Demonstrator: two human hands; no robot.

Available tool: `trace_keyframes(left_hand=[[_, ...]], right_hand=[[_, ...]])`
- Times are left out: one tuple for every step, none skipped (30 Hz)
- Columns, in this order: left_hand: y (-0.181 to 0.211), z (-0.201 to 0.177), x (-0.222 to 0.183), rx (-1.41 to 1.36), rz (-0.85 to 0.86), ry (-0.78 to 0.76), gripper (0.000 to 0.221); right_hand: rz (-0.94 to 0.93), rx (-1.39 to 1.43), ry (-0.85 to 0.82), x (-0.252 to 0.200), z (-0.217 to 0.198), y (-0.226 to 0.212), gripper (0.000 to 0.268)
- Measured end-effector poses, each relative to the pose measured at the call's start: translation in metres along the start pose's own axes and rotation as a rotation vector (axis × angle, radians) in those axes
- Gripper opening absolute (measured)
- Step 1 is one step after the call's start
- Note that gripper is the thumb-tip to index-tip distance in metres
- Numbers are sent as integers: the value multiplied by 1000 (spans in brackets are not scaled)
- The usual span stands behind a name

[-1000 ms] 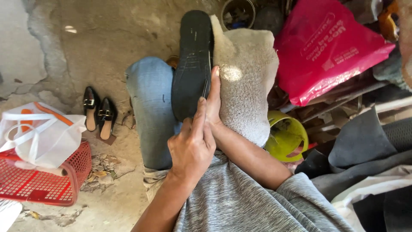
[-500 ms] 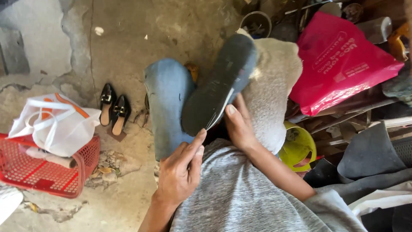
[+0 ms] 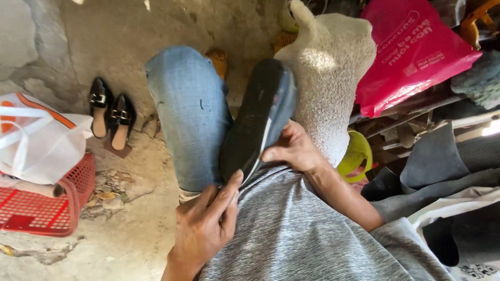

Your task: Using a hand tool to repair or adjust the sole of a shoe.

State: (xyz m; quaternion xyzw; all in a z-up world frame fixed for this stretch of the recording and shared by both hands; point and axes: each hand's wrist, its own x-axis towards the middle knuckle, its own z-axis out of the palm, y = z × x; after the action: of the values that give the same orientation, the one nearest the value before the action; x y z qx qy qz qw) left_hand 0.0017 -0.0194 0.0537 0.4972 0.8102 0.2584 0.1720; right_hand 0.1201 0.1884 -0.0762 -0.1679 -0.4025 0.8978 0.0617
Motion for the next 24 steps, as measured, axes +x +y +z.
trace_keyframes(left_hand=[[2, -2, -2, -8, -11, 0, 38], [4, -4, -4, -77, -12, 23, 36], [6, -5, -5, -144, -12, 48, 34], [8, -7, -5, -150, -22, 50, 34], [11, -9, -6, -168, -19, 59, 35], [14, -10, -6, -185, -15, 68, 35], [15, -12, -2, -186, -23, 66, 35], [16, -14, 3, -178, -19, 78, 34], [17, -17, 7, -165, -9, 87, 33], [13, -17, 7, -162, -10, 84, 33], [8, -17, 8, -149, -27, 44, 36], [2, -17, 10, -136, -43, 5, 38], [1, -16, 11, -137, -43, 0, 38], [-1, -15, 12, -131, -19, 1, 38], [-2, -14, 11, -126, 3, -3, 37], [-2, -12, 10, -128, 3, -11, 37], [-2, -11, 10, -94, 16, -5, 37], [-2, -10, 9, -60, 29, 1, 36], [-1, -8, 7, -63, 32, -6, 36], [0, -6, 5, -60, 29, -3, 37], [0, -4, 4, -55, 26, 6, 38], [0, -3, 3, -57, 30, 4, 38], [0, -2, 2, -39, 34, 17, 38], [0, -1, 1, -22, 37, 30, 37]], right_hand=[[13, -2, 0, -4, 1, 1, 36], [11, -24, -10, -8, 2, 1, 32], [8, -46, -21, -12, 1, 1, 29], [19, -49, -23, -14, 3, 4, 29], [-58, 28, 4, -16, 5, 8, 34], [-136, 104, 33, -20, 7, 11, 39], [-128, 106, 32, -20, 2, 16, 39], [-87, 88, 93, -21, -3, 20, 49], [-54, 72, 155, -22, -7, 26, 60], [-54, 77, 155, -13, -1, 20, 60], [-83, 89, 100, -2, 5, 15, 49], [-113, 102, 45, 9, 10, 9, 38], [-113, 104, 49, 8, 9, 8, 38], [-106, 87, 52, 6, 8, 8, 37], [-98, 72, 59, 3, 7, 9, 37], [-96, 76, 66, -1, 6, 8, 37], [-65, 66, 53, -4, 5, 7, 34], [-33, 55, 39, -6, 4, 6, 31], [-34, 57, 48, -7, 2, 7, 31], [-54, 89, -25, -7, 2, 7, 40], [-76, 118, -102, -6, 0, 7, 50], [-78, 117, -98, -6, 1, 6, 50], [-50, 53, -33, -6, 3, 6, 48], [-21, -11, 32, -6, 4, 7, 45]])
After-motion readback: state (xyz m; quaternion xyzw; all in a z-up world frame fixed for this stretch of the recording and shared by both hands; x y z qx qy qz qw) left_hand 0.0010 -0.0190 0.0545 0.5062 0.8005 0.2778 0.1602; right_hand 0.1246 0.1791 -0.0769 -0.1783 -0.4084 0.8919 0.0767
